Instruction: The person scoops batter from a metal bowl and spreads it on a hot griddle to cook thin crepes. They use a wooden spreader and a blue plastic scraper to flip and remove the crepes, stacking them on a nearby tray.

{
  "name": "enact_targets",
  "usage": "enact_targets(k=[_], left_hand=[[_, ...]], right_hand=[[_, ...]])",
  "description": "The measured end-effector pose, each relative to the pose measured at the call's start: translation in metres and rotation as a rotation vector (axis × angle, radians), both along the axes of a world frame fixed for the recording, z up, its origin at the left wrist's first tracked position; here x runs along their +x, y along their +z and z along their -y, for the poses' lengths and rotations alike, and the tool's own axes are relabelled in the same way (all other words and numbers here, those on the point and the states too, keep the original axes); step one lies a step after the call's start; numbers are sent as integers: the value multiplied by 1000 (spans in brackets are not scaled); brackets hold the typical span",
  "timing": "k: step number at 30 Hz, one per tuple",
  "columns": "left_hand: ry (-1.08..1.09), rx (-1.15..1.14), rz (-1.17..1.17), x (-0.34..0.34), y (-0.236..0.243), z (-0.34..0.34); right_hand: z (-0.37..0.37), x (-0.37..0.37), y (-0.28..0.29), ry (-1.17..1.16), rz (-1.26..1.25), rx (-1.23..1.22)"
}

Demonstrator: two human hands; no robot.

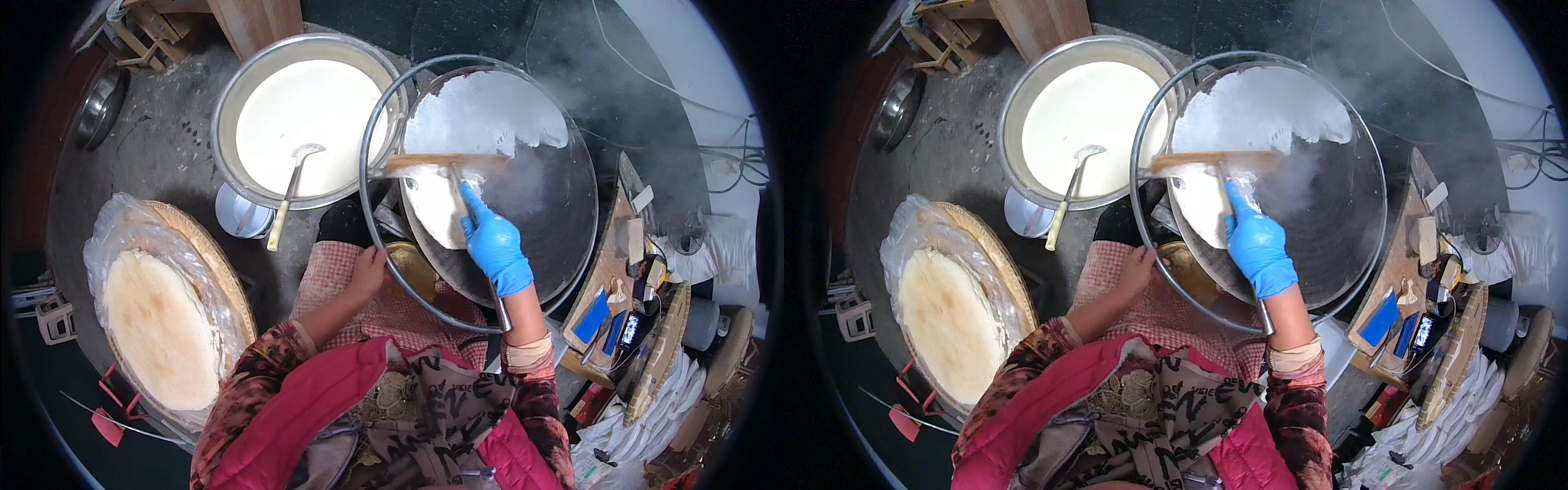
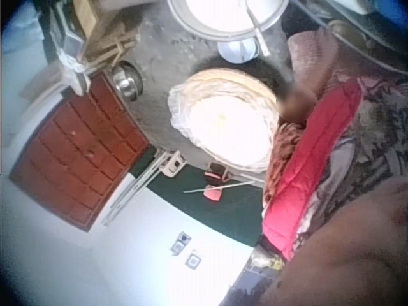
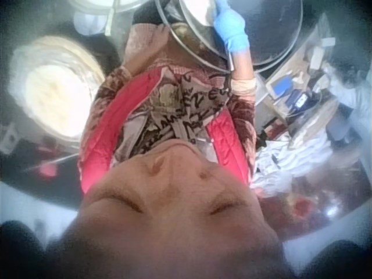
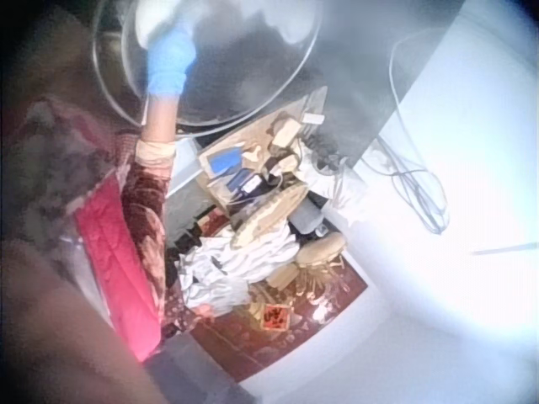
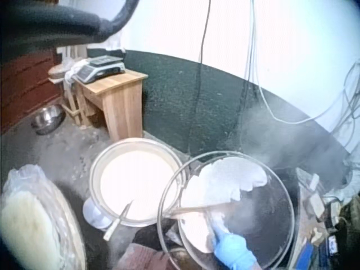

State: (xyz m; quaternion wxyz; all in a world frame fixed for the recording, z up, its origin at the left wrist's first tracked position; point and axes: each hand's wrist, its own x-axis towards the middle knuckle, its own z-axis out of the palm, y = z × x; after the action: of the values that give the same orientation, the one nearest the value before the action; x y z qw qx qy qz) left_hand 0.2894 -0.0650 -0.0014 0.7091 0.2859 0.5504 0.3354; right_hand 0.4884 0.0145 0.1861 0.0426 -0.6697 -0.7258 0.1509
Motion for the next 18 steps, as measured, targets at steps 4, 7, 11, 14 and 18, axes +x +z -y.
enact_targets(k=[4,7,11,14,18], left_hand=[[54,117,-76,-14,-2,-34],[47,11,41,-26,0,-61],[-38,0,17,-39,-1,-98],[-77,3,-50,-46,-3,-105],[-16,-36,26,-40,2,-66]], right_hand=[[42,10,18,-61,64,-151],[62,33,40,-176,135,-321],[22,22,21,-100,-81,-37],[3,2,4,-97,13,-128],[48,13,23,-102,39,-147]])
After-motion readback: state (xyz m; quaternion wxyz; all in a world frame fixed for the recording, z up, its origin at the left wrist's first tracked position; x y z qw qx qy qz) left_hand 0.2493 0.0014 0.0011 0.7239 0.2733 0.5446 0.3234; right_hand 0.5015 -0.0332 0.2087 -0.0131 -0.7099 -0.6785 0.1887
